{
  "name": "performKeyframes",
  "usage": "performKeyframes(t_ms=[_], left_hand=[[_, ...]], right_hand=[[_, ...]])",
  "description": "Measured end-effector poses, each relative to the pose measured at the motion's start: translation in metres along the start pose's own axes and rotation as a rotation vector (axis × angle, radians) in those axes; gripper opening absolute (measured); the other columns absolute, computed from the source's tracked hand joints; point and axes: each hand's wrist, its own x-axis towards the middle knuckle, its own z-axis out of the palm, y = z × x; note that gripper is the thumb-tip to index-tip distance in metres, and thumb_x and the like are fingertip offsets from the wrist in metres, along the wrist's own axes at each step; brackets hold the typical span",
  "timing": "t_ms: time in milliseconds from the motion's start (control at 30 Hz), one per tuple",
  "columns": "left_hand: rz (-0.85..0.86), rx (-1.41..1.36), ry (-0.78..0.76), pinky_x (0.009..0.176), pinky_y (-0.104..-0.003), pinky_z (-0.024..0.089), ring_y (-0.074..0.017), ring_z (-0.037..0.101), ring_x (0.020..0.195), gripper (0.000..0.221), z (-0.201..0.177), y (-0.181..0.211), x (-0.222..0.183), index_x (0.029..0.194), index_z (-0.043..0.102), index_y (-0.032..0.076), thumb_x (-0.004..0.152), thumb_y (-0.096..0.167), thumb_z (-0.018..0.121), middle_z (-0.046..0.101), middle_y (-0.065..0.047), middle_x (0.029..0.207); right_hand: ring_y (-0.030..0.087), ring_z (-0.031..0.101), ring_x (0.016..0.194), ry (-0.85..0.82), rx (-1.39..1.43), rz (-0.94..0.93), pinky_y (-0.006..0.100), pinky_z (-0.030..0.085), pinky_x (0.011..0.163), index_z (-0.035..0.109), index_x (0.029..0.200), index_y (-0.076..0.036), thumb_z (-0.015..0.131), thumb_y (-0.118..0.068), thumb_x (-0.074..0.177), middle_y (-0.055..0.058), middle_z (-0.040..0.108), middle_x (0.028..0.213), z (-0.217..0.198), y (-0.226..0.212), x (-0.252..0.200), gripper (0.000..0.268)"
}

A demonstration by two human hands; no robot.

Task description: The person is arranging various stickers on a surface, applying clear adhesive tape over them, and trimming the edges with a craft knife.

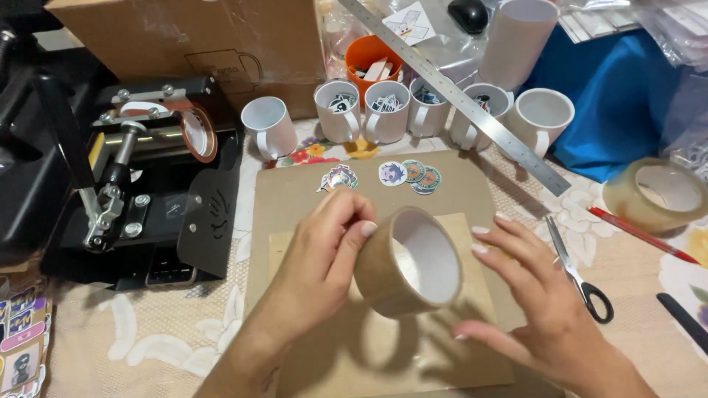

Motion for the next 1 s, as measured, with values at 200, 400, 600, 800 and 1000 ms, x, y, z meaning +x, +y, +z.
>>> performKeyframes(t_ms=[200,400,600,800,1000], left_hand=[[-0.084,-0.178,-0.081,0.075,-0.032,0.044,-0.0193,0.054,0.081,0.015,0.022,-0.008,-0.021,0.091,0.051,0.010,0.101,0.016,0.042,0.059,-0.003,0.088],[-0.155,-0.116,0.127,0.070,-0.032,0.042,-0.0189,0.051,0.076,0.014,0.010,-0.021,-0.072,0.088,0.053,0.008,0.099,0.011,0.045,0.054,-0.004,0.083],[-0.263,0.009,0.297,0.066,-0.030,0.041,-0.0155,0.050,0.071,0.015,0.001,-0.032,-0.108,0.087,0.055,0.009,0.100,0.014,0.047,0.053,-0.002,0.080],[-0.448,-0.011,0.534,0.061,-0.025,0.041,-0.0108,0.049,0.069,0.012,-0.022,-0.050,-0.126,0.089,0.057,0.010,0.099,0.008,0.051,0.055,-0.001,0.080],[-0.519,0.026,0.749,0.082,-0.026,0.051,-0.0163,0.061,0.088,0.009,-0.069,-0.057,-0.140,0.102,0.057,0.004,0.104,0.000,0.049,0.060,-0.007,0.094]], right_hand=[[0.025,0.066,0.092,-0.010,0.240,-0.324,0.056,0.038,0.109,0.061,0.087,-0.010,0.081,-0.047,0.082,0.003,0.066,0.087,0.029,-0.017,0.020,0.042],[0.014,0.063,0.061,-0.082,0.370,-0.165,0.048,0.049,0.105,0.059,0.076,-0.012,0.085,-0.044,0.076,-0.001,0.058,0.062,0.048,-0.023,-0.003,0.042],[0.020,0.059,0.062,-0.195,0.300,0.011,0.032,0.051,0.066,0.065,0.096,-0.013,0.091,-0.061,0.067,-0.001,0.060,0.066,0.062,-0.025,-0.031,0.063],[0.025,0.068,0.075,-0.340,0.046,0.088,0.039,0.053,0.072,0.062,0.114,-0.018,0.086,-0.050,0.067,0.001,0.075,0.090,0.068,-0.006,-0.058,0.061],[0.022,0.067,0.073,-0.367,-0.068,0.245,0.037,0.050,0.070,0.063,0.107,-0.023,0.086,-0.043,0.058,-0.004,0.074,0.096,0.045,0.017,-0.075,0.058]])
